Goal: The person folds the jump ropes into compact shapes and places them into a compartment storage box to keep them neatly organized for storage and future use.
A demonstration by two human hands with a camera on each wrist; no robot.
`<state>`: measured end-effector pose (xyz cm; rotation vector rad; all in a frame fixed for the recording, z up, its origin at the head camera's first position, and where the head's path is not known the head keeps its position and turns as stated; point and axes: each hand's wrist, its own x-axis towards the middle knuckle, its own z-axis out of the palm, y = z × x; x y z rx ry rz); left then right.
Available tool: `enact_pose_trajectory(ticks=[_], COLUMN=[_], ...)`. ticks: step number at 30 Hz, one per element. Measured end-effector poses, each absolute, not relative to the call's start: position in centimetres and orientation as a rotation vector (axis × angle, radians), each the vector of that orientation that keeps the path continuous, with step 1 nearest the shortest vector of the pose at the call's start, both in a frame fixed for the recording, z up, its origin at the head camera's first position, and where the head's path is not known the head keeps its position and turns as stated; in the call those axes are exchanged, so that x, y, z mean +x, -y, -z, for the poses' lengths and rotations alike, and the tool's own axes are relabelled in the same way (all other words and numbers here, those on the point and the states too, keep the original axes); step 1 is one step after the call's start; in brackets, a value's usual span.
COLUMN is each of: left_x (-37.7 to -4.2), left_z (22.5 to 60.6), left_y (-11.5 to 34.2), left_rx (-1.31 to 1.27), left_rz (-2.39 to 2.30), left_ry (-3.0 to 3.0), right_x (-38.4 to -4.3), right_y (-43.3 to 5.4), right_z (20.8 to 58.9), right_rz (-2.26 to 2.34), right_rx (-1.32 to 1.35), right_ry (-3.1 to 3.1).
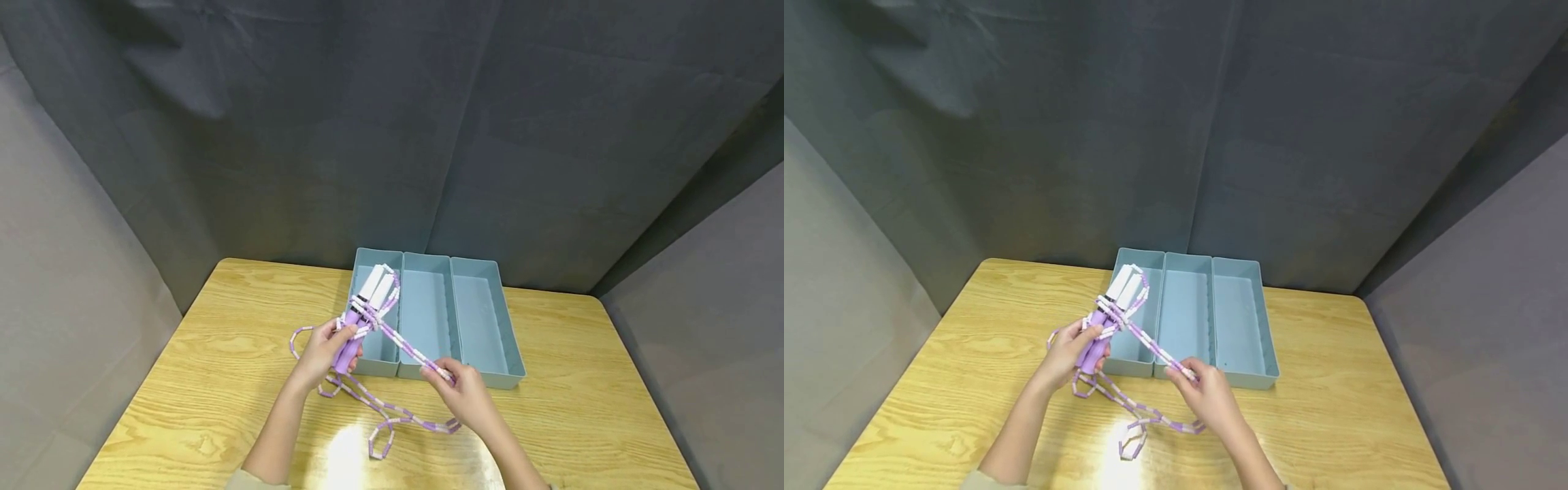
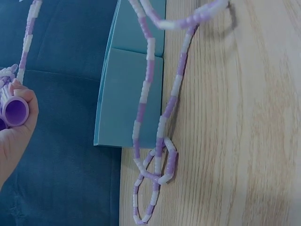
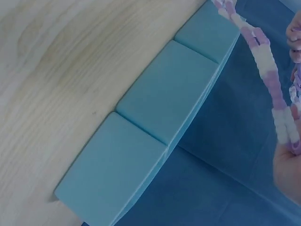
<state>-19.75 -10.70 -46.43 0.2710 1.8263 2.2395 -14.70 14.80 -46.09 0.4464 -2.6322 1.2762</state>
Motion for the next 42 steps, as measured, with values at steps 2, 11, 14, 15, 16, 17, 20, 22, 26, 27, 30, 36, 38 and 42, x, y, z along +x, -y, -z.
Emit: enact_pose_trajectory(ticks=[2,11,14,15,16,17,20,22,26,27,30,36,38,42], left_x=[-19.8,-19.9,-19.9,-20.0,-20.0,-20.0,-20.0,-20.0,-19.9,-19.8,-19.8,-19.4,-19.3,-19.2], left_z=[46.5,46.1,46.1,46.2,46.3,46.3,46.5,46.6,46.8,46.8,46.9,46.8,46.8,46.9], left_y=[10.7,10.6,10.6,10.6,10.5,10.5,10.3,10.3,10.4,10.5,10.7,10.9,11.0,11.2], left_rx=[0.285,0.285,0.255,0.247,0.243,0.239,0.243,0.249,0.28,0.295,0.362,0.457,0.476,0.505], left_rz=[-2.23,-2.139,-2.092,-2.077,-2.063,-2.045,-1.985,-1.951,-1.883,-1.863,-1.805,-1.706,-1.672,-1.606], left_ry=[-1.833,-1.872,-1.92,-1.937,-1.954,-1.979,-2.049,-2.073,-2.087,-2.091,-2.097,-2.031,-2.006,-1.974], right_x=[-14.9,-15.7,-15.9,-15.9,-16.0,-16.0,-16.2,-16.4,-16.9,-17.0,-17.4,-18.0,-18.3,-18.8], right_y=[-15.0,-15.9,-16.1,-16.2,-16.2,-16.3,-16.3,-16.4,-16.4,-16.5,-16.6,-16.9,-16.9,-16.8], right_z=[45.9,43.3,42.3,42.0,41.8,41.6,41.2,41.0,40.5,40.3,39.8,38.9,38.6,38.0], right_rz=[-1.256,-0.935,-0.877,-0.862,-0.849,-0.836,-0.811,-0.79,-0.72,-0.705,-0.682,-0.717,-0.766,-0.879], right_rx=[0.514,0.7,0.738,0.748,0.763,0.779,0.823,0.863,0.952,0.975,1.04,1.164,1.214,1.302], right_ry=[2.569,2.404,2.396,2.396,2.397,2.4,2.415,2.413,2.373,2.359,2.347,2.425,2.452,2.519])
